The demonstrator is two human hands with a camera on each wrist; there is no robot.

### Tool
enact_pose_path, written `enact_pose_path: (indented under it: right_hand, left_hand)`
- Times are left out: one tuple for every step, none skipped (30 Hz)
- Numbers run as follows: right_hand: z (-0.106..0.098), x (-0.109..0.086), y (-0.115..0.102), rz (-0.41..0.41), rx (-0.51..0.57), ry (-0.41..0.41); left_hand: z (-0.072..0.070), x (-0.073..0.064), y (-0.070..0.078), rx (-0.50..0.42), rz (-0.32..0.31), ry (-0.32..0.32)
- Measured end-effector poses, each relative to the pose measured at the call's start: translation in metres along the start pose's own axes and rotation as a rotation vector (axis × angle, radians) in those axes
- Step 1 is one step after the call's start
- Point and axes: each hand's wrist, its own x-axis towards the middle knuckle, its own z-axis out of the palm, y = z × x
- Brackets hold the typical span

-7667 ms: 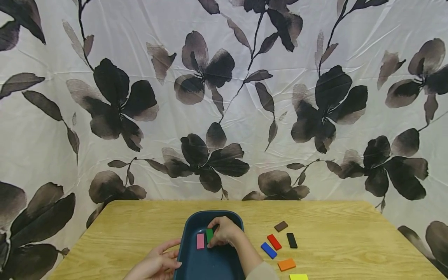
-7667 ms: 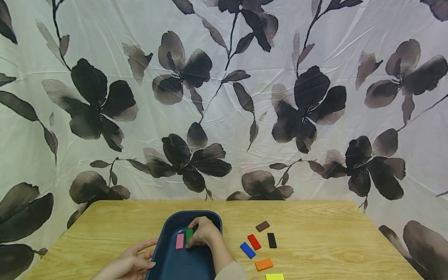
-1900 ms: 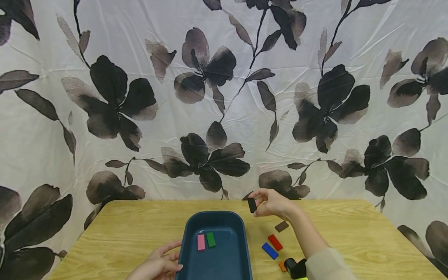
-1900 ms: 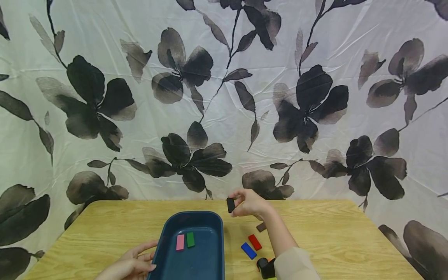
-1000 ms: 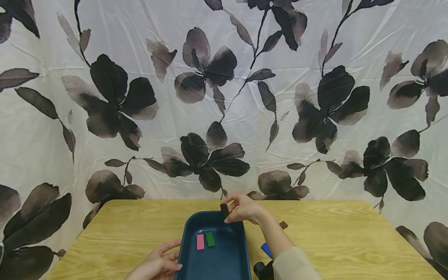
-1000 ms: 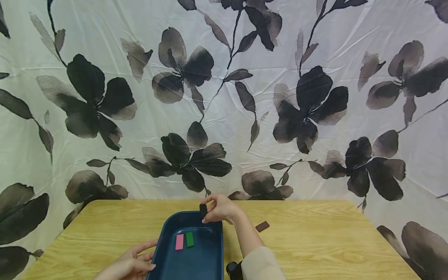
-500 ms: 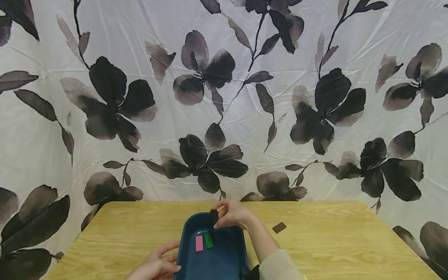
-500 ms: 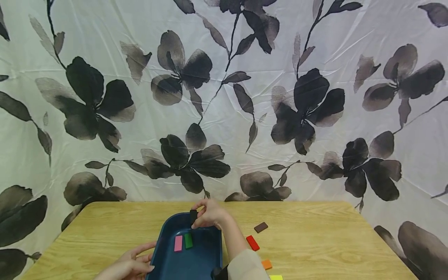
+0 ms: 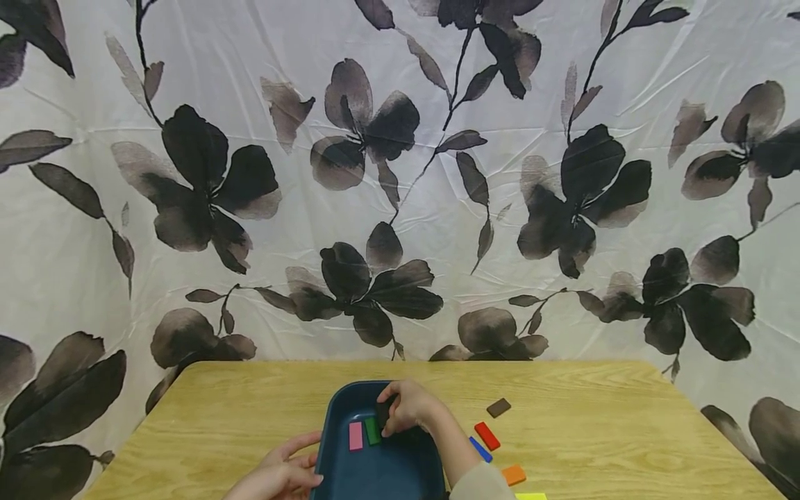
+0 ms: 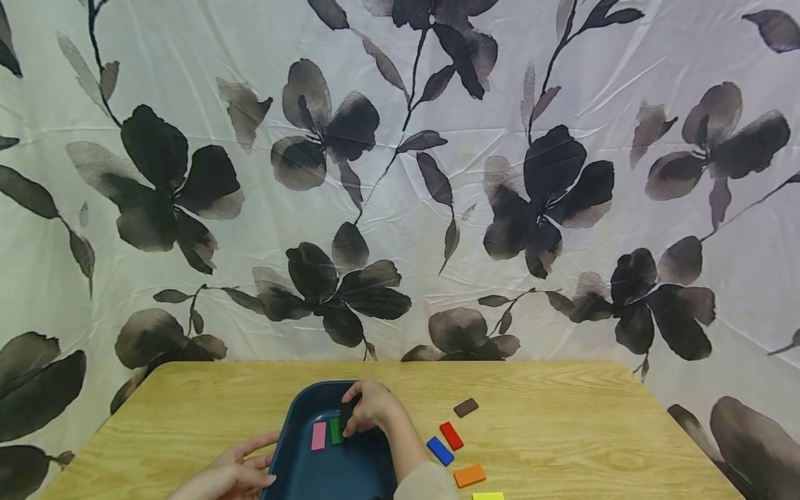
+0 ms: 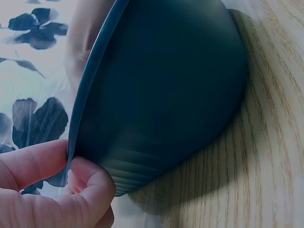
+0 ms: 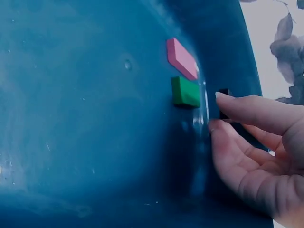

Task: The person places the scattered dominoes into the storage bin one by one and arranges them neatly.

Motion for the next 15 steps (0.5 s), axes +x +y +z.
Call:
enact_pose_path:
  right_hand:
    - [0.0006, 0.0003, 0.0007, 0.007, -0.002, -0.004]
    - [0.0006, 0.0006, 0.0007, 0.017, -0.005, -0.008]
    - [0.0006, 0.0006, 0.0010, 0.029, -0.008, -0.010]
    - [0.0005, 0.0011, 0.0013, 0.039, -0.023, -0.016]
    - [0.0006, 0.0016, 0.0016, 0.049, -0.043, -0.015]
    - [0.0009, 0.0027, 0.0026, 0.055, -0.070, -0.011]
    - [0.0011, 0.0034, 0.0033, 0.054, -0.104, -0.007]
    - [0.0014, 0.0038, 0.0036, 0.057, -0.135, 0.000]
    - [0.0021, 0.0042, 0.0042, 0.056, -0.172, 0.006]
    - [0.0028, 0.0040, 0.0045, 0.052, -0.209, 0.013]
    - [0.0039, 0.0038, 0.0047, 0.051, -0.237, 0.025]
    - [0.0048, 0.0035, 0.0052, 0.049, -0.261, 0.029]
    - [0.0056, 0.0031, 0.0053, 0.047, -0.279, 0.030]
    - [0.0064, 0.0028, 0.0052, 0.049, -0.288, 0.029]
    - [0.0072, 0.0027, 0.0053, 0.048, -0.298, 0.029]
  left_hand:
    - [-0.0004, 0.0000, 0.0002, 0.005, -0.002, 0.001]
    - [-0.0007, 0.0000, 0.0004, 0.007, -0.002, 0.003]
    - [-0.0007, 0.0000, 0.0005, 0.006, -0.001, 0.002]
    - [-0.0003, -0.0003, 0.0008, 0.004, 0.000, 0.001]
    - [0.0000, -0.0004, 0.0011, 0.002, 0.001, -0.001]
    - [0.0004, -0.0006, 0.0015, -0.001, 0.003, -0.004]
    - [0.0006, -0.0006, 0.0017, -0.002, 0.006, -0.008]
    - [0.0007, -0.0005, 0.0019, -0.003, 0.009, -0.012]
    - [0.0008, -0.0004, 0.0020, -0.002, 0.011, -0.017]
    - [0.0008, -0.0002, 0.0021, 0.000, 0.013, -0.021]
    - [0.0007, 0.0001, 0.0020, 0.002, 0.014, -0.026]
    - [0.0005, 0.0004, 0.0019, 0.004, 0.014, -0.030]
    - [0.0003, 0.0005, 0.0017, 0.008, 0.014, -0.032]
    - [0.0001, 0.0007, 0.0014, 0.009, 0.012, -0.033]
    - [-0.0001, 0.0006, 0.0011, 0.010, 0.010, -0.032]
